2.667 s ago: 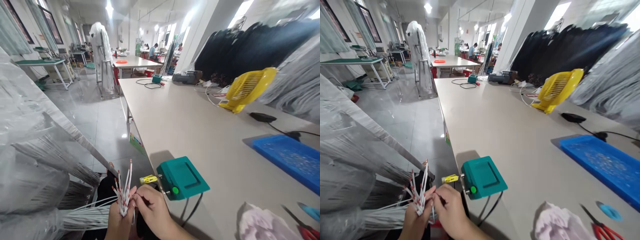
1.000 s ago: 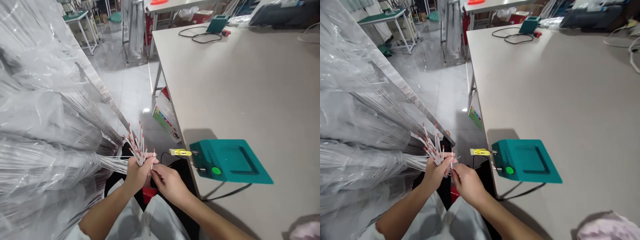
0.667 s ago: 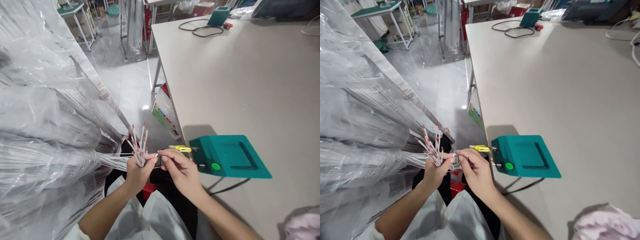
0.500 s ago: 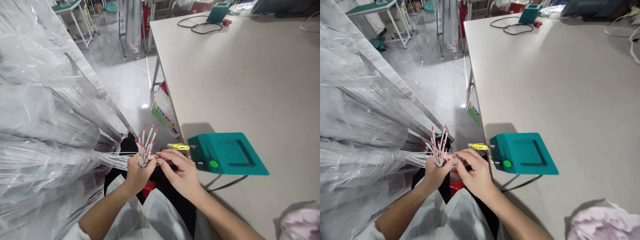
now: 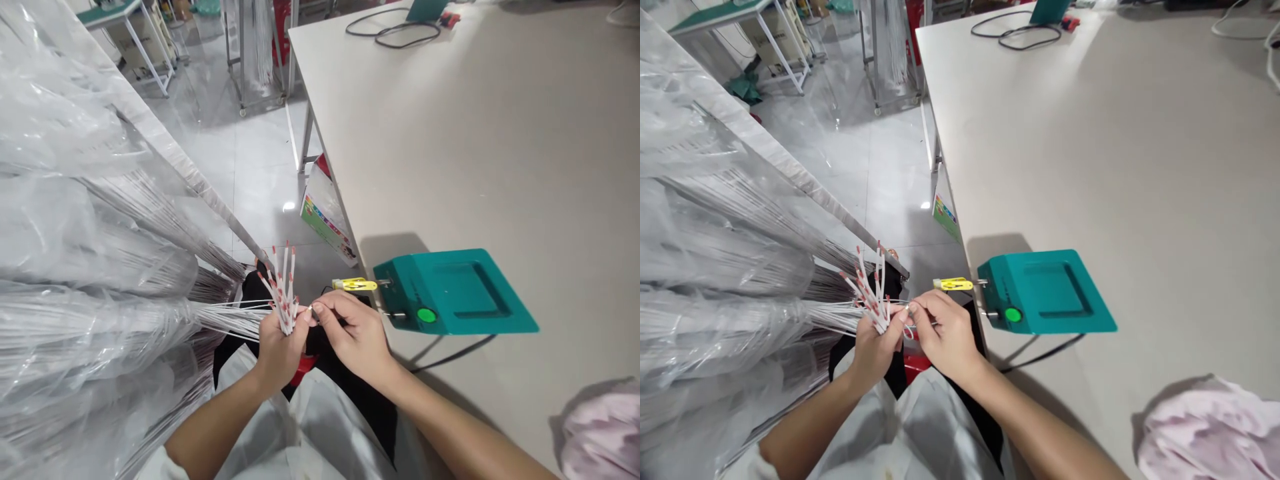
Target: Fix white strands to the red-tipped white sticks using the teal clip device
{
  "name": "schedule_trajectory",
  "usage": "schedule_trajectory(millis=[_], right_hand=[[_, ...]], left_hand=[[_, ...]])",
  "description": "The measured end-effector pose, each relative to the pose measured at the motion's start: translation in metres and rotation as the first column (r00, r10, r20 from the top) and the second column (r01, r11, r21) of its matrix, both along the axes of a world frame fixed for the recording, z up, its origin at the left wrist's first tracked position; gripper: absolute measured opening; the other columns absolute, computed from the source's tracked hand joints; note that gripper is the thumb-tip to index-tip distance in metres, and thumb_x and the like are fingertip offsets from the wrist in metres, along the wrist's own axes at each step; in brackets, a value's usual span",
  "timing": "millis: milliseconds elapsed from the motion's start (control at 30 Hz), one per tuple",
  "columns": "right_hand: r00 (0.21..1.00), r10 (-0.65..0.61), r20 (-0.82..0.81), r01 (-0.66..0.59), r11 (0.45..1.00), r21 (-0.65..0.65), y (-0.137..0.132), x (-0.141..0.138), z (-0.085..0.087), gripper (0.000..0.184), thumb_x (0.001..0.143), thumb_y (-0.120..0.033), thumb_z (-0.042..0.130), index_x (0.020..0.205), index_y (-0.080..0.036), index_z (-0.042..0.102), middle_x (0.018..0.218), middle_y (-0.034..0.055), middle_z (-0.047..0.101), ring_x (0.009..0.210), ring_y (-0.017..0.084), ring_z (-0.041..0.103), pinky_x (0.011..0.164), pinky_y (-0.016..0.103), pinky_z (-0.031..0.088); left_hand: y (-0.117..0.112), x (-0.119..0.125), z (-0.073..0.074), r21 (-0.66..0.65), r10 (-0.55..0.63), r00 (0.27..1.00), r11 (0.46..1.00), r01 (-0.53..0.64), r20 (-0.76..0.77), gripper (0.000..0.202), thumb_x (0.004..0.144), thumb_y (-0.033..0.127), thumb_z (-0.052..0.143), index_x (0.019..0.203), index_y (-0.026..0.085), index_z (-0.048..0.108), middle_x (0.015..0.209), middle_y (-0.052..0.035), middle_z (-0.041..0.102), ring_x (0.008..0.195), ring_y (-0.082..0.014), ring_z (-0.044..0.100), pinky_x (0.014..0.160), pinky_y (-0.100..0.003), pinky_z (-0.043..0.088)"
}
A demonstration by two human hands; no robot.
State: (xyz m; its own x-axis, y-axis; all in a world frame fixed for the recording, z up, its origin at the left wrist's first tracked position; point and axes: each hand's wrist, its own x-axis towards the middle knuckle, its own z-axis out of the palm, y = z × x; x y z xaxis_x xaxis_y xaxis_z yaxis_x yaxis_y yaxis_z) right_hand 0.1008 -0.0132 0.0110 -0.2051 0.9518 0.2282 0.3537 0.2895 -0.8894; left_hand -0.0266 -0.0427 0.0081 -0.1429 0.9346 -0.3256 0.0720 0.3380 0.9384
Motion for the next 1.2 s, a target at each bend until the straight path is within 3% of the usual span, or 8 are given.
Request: schedule_trajectory(millis=[200, 367, 433, 567, 833, 1033, 1133, 1200], right_hand=[[0.998, 0.058, 0.0, -0.058, 0.998, 0.016, -0.004, 0.001, -0.005, 0.016, 0.085, -0.02, 0.048, 0.074, -0.019, 0.06, 0.071, 0.0037, 0.06, 0.065, 0.014, 0.057, 0.061, 0.026, 0.047], [0.993, -0.005, -0.118, -0.015, 0.986, -0.164, -0.003, 0.0, -0.006, 0.017, 0.086, -0.026, 0.049, 0.091, -0.019, 0.064, 0.088, 0.0068, 0.065, 0.071, 0.014, 0.061, 0.065, 0.028, 0.051], [0.988, -0.017, -0.156, -0.016, 0.979, -0.206, -0.003, -0.001, -0.007, 0.016, 0.084, -0.028, 0.053, 0.088, -0.018, 0.064, 0.084, 0.0061, 0.065, 0.067, 0.014, 0.061, 0.061, 0.027, 0.051], [0.99, -0.02, -0.137, -0.013, 0.973, -0.231, -0.002, 0.0, -0.009, 0.014, 0.082, -0.03, 0.056, 0.077, -0.019, 0.063, 0.074, 0.0037, 0.064, 0.065, 0.014, 0.06, 0.062, 0.027, 0.05], [0.981, -0.023, -0.194, -0.037, 0.954, -0.298, -0.001, -0.001, -0.005, 0.018, 0.084, -0.031, 0.055, 0.074, -0.018, 0.063, 0.071, 0.0028, 0.062, 0.064, 0.013, 0.057, 0.059, 0.025, 0.047], [0.993, 0.022, -0.118, -0.038, 0.99, -0.138, 0.0, 0.001, 0.001, 0.018, 0.085, -0.025, 0.052, 0.07, -0.018, 0.059, 0.067, 0.0022, 0.058, 0.061, 0.012, 0.054, 0.057, 0.025, 0.046], [0.997, -0.041, -0.072, 0.038, 0.998, -0.041, 0.002, 0.009, 0.006, 0.011, 0.083, -0.023, 0.053, 0.091, -0.018, 0.06, 0.082, 0.0045, 0.06, 0.062, 0.011, 0.055, 0.057, 0.024, 0.048], [1.0, -0.006, -0.006, 0.006, 1.0, 0.012, 0.005, 0.015, 0.011, 0.026, 0.082, -0.023, 0.056, 0.107, -0.02, 0.057, 0.098, 0.0074, 0.06, 0.069, 0.012, 0.058, 0.06, 0.025, 0.05]], left_hand=[[0.0, -0.004, 0.004, 0.02, 0.091, 0.996, 0.996, -0.091, 0.002, 0.024, 0.079, 0.036, 0.054, 0.068, 0.016, 0.057, 0.045, 0.0047, 0.047, 0.044, -0.0089, 0.045, 0.053, -0.023, 0.04], [0.001, -0.004, 0.006, 0.099, 0.057, 0.997, 0.994, -0.051, -0.055, 0.019, 0.078, 0.029, 0.055, 0.068, 0.015, 0.063, 0.064, -0.0017, 0.063, 0.064, -0.0138, 0.058, 0.067, -0.025, 0.045], [0.0, -0.003, 0.004, 0.114, 0.015, 0.997, 0.993, -0.007, -0.072, 0.018, 0.077, 0.027, 0.056, 0.067, 0.015, 0.064, 0.065, -0.0013, 0.063, 0.066, -0.0139, 0.057, 0.068, -0.026, 0.044], [-0.001, -0.002, 0.0, 0.113, -0.029, 0.998, 0.993, 0.036, -0.06, 0.019, 0.077, 0.027, 0.056, 0.065, 0.015, 0.063, 0.062, -0.0006, 0.059, 0.062, -0.0129, 0.053, 0.064, -0.025, 0.043], [-0.005, -0.001, -0.013, 0.078, 0.023, 0.993, 0.996, -0.032, 0.117, 0.028, 0.08, 0.04, 0.055, 0.069, 0.014, 0.061, 0.049, 0.0034, 0.049, 0.04, -0.0062, 0.037, 0.042, -0.02, 0.031], [-0.003, -0.005, -0.01, 0.074, 0.029, 0.991, 0.996, -0.038, 0.13, 0.027, 0.079, 0.039, 0.056, 0.069, 0.015, 0.059, 0.054, 0.0026, 0.053, 0.042, -0.0061, 0.039, 0.046, -0.021, 0.034], [0.0, -0.009, -0.004, 0.067, 0.006, 0.998, 0.998, -0.011, 0.068, 0.023, 0.08, 0.036, 0.055, 0.071, 0.015, 0.06, 0.058, 0.0012, 0.058, 0.047, -0.008, 0.047, 0.052, -0.022, 0.039], [0.002, -0.011, 0.001, 0.098, -0.03, 1.0, 0.995, 0.029, 0.006, 0.021, 0.08, 0.034, 0.055, 0.071, 0.015, 0.061, 0.061, -0.0001, 0.061, 0.055, -0.0104, 0.053, 0.058, -0.023, 0.042]])
